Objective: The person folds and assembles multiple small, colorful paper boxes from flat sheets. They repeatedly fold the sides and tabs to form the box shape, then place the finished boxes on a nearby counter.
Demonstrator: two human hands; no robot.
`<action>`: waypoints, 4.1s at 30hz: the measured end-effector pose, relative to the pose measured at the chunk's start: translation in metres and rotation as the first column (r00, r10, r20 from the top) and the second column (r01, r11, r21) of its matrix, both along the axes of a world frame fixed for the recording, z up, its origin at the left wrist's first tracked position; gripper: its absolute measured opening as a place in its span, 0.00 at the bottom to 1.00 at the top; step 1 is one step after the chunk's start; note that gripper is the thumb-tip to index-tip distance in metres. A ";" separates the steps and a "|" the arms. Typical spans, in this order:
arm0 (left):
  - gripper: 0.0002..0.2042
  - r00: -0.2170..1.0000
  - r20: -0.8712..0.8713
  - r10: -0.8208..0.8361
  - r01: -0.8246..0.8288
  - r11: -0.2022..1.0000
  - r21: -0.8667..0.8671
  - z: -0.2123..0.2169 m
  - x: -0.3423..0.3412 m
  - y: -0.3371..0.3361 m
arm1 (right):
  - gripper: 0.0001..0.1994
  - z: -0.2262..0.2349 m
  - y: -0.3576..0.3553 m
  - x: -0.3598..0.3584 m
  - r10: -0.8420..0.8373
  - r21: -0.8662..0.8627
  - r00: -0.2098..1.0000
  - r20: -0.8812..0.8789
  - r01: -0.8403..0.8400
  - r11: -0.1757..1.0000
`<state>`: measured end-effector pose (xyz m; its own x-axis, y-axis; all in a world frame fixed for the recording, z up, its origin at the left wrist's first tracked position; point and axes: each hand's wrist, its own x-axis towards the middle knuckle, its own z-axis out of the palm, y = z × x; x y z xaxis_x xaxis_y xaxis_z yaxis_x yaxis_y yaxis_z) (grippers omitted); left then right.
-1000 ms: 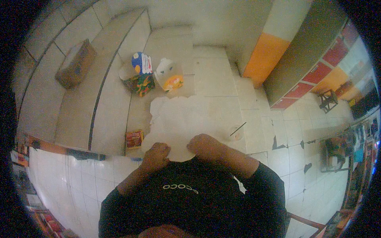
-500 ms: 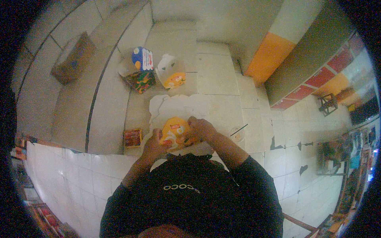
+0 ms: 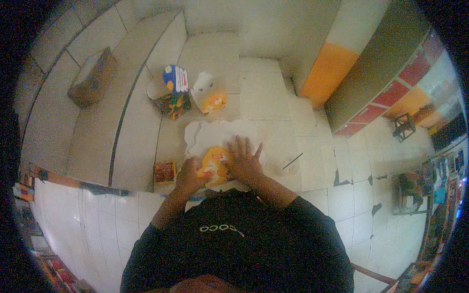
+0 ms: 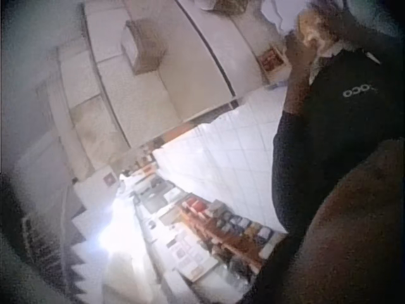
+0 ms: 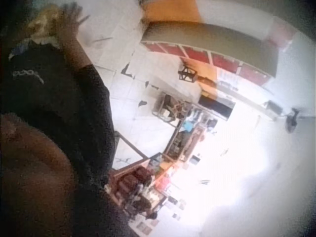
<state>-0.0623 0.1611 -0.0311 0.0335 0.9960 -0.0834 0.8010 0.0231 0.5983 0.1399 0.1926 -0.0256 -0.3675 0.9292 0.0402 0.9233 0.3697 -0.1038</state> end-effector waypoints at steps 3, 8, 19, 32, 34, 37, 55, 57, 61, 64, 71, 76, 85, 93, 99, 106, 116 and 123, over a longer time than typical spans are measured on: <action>0.27 0.967 0.254 -0.003 0.010 1.000 -0.025 0.013 0.009 -0.001 | 0.37 0.014 -0.003 0.007 -0.026 -0.072 0.990 -0.138 0.016 0.997; 0.09 0.923 -0.003 -0.386 0.370 0.882 0.293 0.049 -0.015 -0.008 | 0.40 0.002 0.004 0.054 -0.036 0.017 0.549 -0.835 0.091 0.996; 0.05 0.768 0.172 -0.617 0.293 0.577 0.762 0.109 -0.038 0.014 | 0.31 0.048 0.016 0.087 -0.595 -0.684 0.353 -0.722 -0.236 0.690; 0.15 0.665 0.704 -0.249 -0.152 0.878 0.454 0.115 -0.050 0.044 | 0.26 0.042 0.019 0.120 0.124 -0.011 0.832 -0.540 -0.155 0.988; 0.38 0.469 0.842 -0.268 -0.408 0.779 0.475 0.118 -0.058 0.049 | 0.24 0.069 0.000 0.099 -0.352 -0.396 0.548 -0.758 0.041 0.917; 0.37 0.878 0.310 -0.366 0.177 0.848 0.499 0.108 -0.039 0.022 | 0.20 -0.009 -0.003 0.096 -0.328 -0.331 0.431 -0.841 0.071 0.941; 0.19 0.792 -0.132 -0.596 0.587 0.683 0.435 0.029 -0.010 -0.010 | 0.20 0.066 -0.027 0.077 0.489 0.204 0.753 -0.440 -0.446 0.871; 0.19 0.779 -0.122 -0.615 0.594 0.661 0.458 0.026 -0.014 -0.011 | 0.20 0.053 -0.022 0.069 0.532 0.111 0.762 -0.368 -0.533 0.839; 0.18 0.758 -0.109 -0.643 0.615 0.650 0.447 0.003 -0.021 -0.011 | 0.18 0.034 -0.016 0.063 0.499 -0.036 0.755 -0.426 -0.565 0.824; 0.15 0.819 -0.072 -0.569 0.564 0.777 0.281 -0.013 -0.018 -0.017 | 0.14 0.037 -0.001 0.059 0.426 -0.198 0.795 -0.432 -0.544 0.815; 0.22 0.960 0.180 -0.213 0.236 0.964 -0.121 0.025 -0.001 0.009 | 0.24 0.044 0.040 0.041 0.110 -0.592 0.921 -0.374 -0.328 0.736; 0.27 0.947 0.241 -0.212 0.263 0.944 -0.200 0.006 -0.003 0.037 | 0.31 0.041 0.050 0.038 -0.150 -0.712 0.852 -0.502 -0.308 0.631; 0.29 0.966 -0.159 -0.205 0.156 0.949 -0.272 0.019 0.022 0.037 | 0.32 0.029 0.021 0.028 -0.284 -0.412 0.944 -0.167 0.195 0.890; 0.24 0.978 0.090 -0.188 0.177 0.977 0.117 -0.001 0.012 0.007 | 0.29 0.039 0.017 0.045 -0.066 -0.510 0.908 -0.413 -0.170 0.843; 0.18 0.932 0.178 -0.315 0.282 0.941 0.189 0.007 0.010 -0.002 | 0.18 0.033 0.005 0.061 -0.173 -0.463 0.490 -0.854 -0.567 0.681; 0.17 0.924 0.180 -0.336 0.303 0.934 0.190 0.011 0.009 -0.007 | 0.20 0.043 0.014 0.056 -0.146 -0.587 0.673 -0.725 -0.491 0.644; 0.21 0.919 0.165 -0.359 0.326 0.924 0.198 0.010 0.008 -0.007 | 0.20 0.046 0.019 0.054 -0.304 -0.752 0.746 -0.593 -0.378 0.540; 0.21 0.764 0.379 -0.522 0.329 0.820 0.467 0.010 0.006 -0.010 | 0.11 0.075 0.004 0.034 0.130 -0.186 0.729 -0.672 -0.336 0.923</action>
<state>-0.0563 0.1506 -0.0207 0.4000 0.8189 0.4115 0.2877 -0.5385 0.7920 0.1741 0.1962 0.0491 -0.5561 0.8247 0.1036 0.4865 0.4240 -0.7639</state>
